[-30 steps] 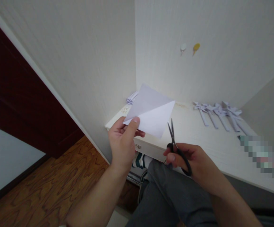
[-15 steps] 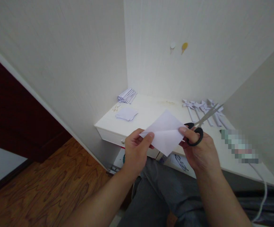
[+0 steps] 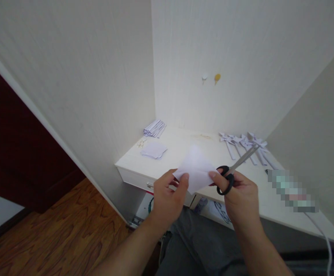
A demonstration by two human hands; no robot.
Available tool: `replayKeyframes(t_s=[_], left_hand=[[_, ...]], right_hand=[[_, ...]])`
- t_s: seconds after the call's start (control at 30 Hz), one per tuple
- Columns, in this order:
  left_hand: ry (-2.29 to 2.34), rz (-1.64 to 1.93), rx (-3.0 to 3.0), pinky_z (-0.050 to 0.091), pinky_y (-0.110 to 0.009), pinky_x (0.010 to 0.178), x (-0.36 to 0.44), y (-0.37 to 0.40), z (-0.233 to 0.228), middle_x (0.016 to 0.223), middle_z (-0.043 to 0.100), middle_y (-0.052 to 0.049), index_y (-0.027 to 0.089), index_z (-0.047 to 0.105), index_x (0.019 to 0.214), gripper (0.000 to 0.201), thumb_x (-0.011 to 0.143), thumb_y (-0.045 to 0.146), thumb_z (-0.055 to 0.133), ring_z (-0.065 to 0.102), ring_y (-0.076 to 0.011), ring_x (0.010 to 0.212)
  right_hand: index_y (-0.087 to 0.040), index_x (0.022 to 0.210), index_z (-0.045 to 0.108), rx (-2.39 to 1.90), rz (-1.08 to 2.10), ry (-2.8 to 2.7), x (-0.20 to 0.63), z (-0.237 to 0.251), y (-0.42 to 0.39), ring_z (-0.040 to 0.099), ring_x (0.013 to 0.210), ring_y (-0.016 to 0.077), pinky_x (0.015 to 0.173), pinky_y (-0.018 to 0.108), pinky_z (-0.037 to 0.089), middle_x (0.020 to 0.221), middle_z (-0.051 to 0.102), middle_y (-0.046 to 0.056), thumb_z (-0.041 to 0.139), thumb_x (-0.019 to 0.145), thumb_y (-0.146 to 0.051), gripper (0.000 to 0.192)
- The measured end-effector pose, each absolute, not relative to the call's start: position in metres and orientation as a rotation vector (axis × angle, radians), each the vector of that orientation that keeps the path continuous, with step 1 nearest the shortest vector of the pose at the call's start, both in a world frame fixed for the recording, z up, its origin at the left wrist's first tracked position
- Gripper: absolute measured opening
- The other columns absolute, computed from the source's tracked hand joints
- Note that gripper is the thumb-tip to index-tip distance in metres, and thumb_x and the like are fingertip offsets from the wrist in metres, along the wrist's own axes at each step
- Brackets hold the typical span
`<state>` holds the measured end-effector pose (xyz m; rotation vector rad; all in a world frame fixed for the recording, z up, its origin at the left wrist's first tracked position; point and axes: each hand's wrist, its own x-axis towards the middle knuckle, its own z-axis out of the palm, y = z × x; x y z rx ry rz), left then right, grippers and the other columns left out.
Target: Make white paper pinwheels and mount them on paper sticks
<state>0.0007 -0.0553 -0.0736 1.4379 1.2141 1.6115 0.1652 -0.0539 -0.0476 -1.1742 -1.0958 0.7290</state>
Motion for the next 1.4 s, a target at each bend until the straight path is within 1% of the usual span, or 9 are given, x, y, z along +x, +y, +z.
replayKeyframes(t_s=[0.17,0.33,0.43,0.57,0.67,0.8,1.0,1.27,1.4], left_hand=[[1.297,1.584,1.567,0.052,-0.028,0.066,0.002,-0.056,-0.074,0.084,0.079,-0.004,0.021,0.081,0.093,0.017,0.091,0.033,0.069,0.067,-0.0187,0.071],[1.219,1.553,1.408,0.051,-0.025,0.06,0.001,-0.054,-0.072,0.083,0.079,-0.004,0.02,0.08,0.093,0.018,0.09,0.035,0.069,0.068,-0.0177,0.07],[1.079,1.5,1.257,0.049,-0.023,0.054,-0.004,-0.051,-0.067,0.074,0.075,-0.003,0.018,0.078,0.088,0.019,0.085,0.036,0.074,0.064,-0.0152,0.06],[0.961,1.374,1.178,0.045,-0.022,0.048,-0.017,-0.05,-0.056,0.056,0.065,0.0,0.016,0.071,0.072,0.025,0.074,0.038,0.083,0.056,-0.0119,0.05],[0.881,1.212,1.194,0.047,-0.023,0.05,-0.028,-0.051,-0.047,0.063,0.069,-0.003,0.016,0.072,0.072,0.032,0.076,0.046,0.083,0.059,-0.0124,0.052],[0.826,1.059,1.347,0.048,-0.022,0.053,-0.034,-0.049,-0.036,0.07,0.073,-0.006,0.017,0.077,0.078,0.03,0.08,0.046,0.08,0.062,-0.0128,0.058],[0.884,1.025,1.371,0.048,-0.023,0.05,-0.03,-0.039,-0.026,0.068,0.073,-0.005,0.016,0.073,0.086,0.032,0.079,0.047,0.081,0.064,-0.0147,0.055],[0.961,0.968,1.235,0.05,-0.025,0.053,-0.016,-0.037,-0.041,0.068,0.073,-0.007,0.014,0.076,0.077,0.031,0.072,0.044,0.081,0.061,-0.0132,0.053],[0.957,0.986,1.256,0.044,-0.024,0.049,-0.01,-0.039,-0.05,0.056,0.065,-0.003,0.013,0.072,0.066,0.027,0.069,0.039,0.079,0.056,-0.0118,0.049]], right_hand=[[-0.019,0.068,0.074,-1.2,0.66,-1.107,0.154,-0.039,-0.06,0.055,0.052,0.0144,0.046,0.026,0.044,0.059,0.066,0.001,0.089,0.065,-0.039,0.025],[-0.019,0.068,0.074,-1.202,0.668,-1.107,0.157,-0.038,-0.063,0.051,0.051,0.0128,0.046,0.025,0.042,0.059,0.063,-0.001,0.089,0.065,-0.036,0.023],[-0.019,0.071,0.075,-1.168,0.722,-1.086,0.167,-0.044,-0.059,0.05,0.052,0.012,0.045,0.024,0.04,0.059,0.062,-0.001,0.09,0.067,-0.035,0.022],[-0.02,0.07,0.075,-1.006,0.898,-0.96,0.178,-0.048,-0.05,0.058,0.061,0.0142,0.054,0.025,0.05,0.066,0.066,-0.001,0.092,0.066,-0.032,0.022],[-0.019,0.065,0.072,-0.952,1.028,-0.814,0.179,-0.042,-0.048,0.062,0.063,0.0153,0.053,0.026,0.053,0.069,0.066,0.0,0.094,0.06,-0.03,0.024],[-0.019,0.063,0.07,-0.942,1.101,-0.746,0.18,-0.033,-0.048,0.059,0.058,0.0135,0.046,0.024,0.05,0.067,0.063,-0.001,0.093,0.057,-0.029,0.026],[-0.019,0.068,0.071,-0.944,1.062,-0.791,0.186,-0.038,-0.046,0.059,0.059,0.0131,0.05,0.024,0.048,0.067,0.064,-0.002,0.091,0.06,-0.026,0.023],[-0.02,0.07,0.073,-0.917,0.958,-0.902,0.188,-0.05,-0.044,0.055,0.061,0.0124,0.056,0.025,0.043,0.066,0.063,-0.003,0.089,0.069,-0.025,0.017],[-0.02,0.069,0.071,-0.939,0.971,-0.937,0.188,-0.052,-0.043,0.056,0.06,0.0123,0.057,0.025,0.043,0.065,0.064,-0.003,0.091,0.069,-0.03,0.023]])
